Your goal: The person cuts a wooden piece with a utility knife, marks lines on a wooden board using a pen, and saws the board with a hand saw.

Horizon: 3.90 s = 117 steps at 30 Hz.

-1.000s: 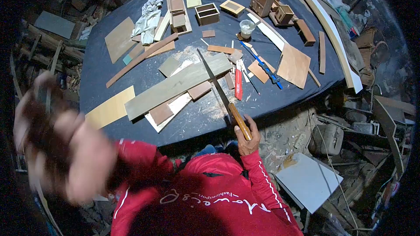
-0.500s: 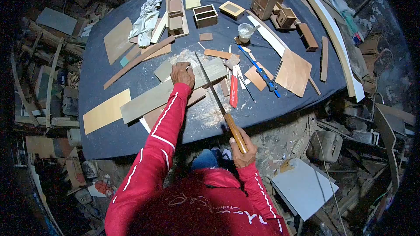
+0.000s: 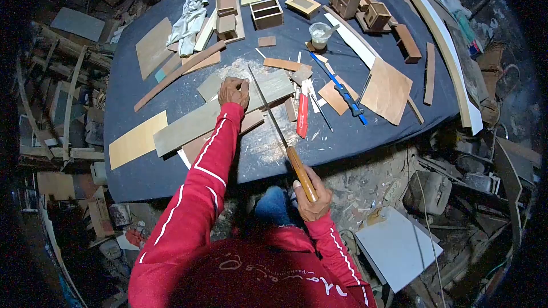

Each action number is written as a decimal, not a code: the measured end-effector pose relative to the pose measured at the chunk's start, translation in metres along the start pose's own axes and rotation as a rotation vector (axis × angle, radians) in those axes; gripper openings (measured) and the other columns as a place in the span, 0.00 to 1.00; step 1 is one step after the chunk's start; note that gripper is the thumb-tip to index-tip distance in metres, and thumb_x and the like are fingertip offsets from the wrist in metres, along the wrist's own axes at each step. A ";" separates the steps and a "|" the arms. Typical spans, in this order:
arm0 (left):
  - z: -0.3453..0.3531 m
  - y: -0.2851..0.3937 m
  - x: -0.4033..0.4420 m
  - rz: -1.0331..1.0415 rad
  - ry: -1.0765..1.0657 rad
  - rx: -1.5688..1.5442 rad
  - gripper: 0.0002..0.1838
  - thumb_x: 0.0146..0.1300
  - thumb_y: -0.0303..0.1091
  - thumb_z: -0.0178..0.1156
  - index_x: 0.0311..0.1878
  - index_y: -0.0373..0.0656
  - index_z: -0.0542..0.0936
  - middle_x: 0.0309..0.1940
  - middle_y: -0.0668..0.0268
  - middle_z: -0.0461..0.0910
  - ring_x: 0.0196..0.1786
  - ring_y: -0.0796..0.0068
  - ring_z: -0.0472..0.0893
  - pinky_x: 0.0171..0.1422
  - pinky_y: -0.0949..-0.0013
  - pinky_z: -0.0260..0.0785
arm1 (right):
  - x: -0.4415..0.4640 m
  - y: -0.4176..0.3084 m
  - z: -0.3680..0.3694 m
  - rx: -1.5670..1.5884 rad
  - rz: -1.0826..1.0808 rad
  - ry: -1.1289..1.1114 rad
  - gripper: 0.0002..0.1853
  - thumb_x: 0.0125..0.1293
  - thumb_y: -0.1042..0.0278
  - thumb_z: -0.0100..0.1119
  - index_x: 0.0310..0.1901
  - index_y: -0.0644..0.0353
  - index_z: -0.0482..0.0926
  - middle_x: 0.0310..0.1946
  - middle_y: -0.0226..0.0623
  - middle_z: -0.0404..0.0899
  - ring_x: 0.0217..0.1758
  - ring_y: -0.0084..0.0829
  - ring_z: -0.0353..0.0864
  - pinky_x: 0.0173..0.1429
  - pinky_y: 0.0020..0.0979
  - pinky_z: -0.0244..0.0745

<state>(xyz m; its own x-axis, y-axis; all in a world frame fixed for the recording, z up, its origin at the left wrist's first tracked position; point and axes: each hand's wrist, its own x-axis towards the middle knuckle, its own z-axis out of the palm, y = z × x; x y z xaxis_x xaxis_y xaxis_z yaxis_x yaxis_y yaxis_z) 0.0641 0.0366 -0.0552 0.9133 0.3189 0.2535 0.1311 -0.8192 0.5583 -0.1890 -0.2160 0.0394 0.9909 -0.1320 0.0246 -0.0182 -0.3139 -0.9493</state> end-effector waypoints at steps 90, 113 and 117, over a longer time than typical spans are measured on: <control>-0.003 0.006 0.006 -0.109 -0.119 0.046 0.16 0.63 0.50 0.60 0.41 0.50 0.88 0.50 0.63 0.80 0.58 0.60 0.75 0.64 0.55 0.62 | 0.035 -0.010 0.014 -0.025 -0.100 0.011 0.21 0.63 0.75 0.63 0.58 0.69 0.78 0.45 0.51 0.86 0.45 0.36 0.89 0.45 0.31 0.81; -0.001 0.004 0.004 -0.050 -0.077 0.084 0.13 0.61 0.48 0.63 0.38 0.51 0.87 0.46 0.64 0.79 0.56 0.60 0.76 0.61 0.54 0.64 | -0.003 -0.016 -0.010 -0.036 0.000 -0.068 0.21 0.63 0.75 0.62 0.59 0.68 0.78 0.46 0.50 0.85 0.45 0.33 0.86 0.49 0.31 0.78; 0.000 0.004 0.003 -0.041 -0.067 0.083 0.13 0.61 0.47 0.63 0.38 0.50 0.87 0.46 0.64 0.79 0.56 0.61 0.76 0.62 0.55 0.63 | 0.001 -0.020 -0.009 -0.076 -0.006 -0.083 0.22 0.64 0.74 0.62 0.60 0.66 0.77 0.43 0.51 0.86 0.38 0.37 0.89 0.41 0.33 0.81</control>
<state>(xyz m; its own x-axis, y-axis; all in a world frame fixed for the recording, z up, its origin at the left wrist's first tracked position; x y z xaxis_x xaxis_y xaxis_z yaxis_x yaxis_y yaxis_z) 0.0675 0.0345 -0.0525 0.9300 0.3222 0.1767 0.1976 -0.8439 0.4988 -0.1885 -0.2186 0.0610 0.9986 -0.0520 0.0014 -0.0188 -0.3851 -0.9227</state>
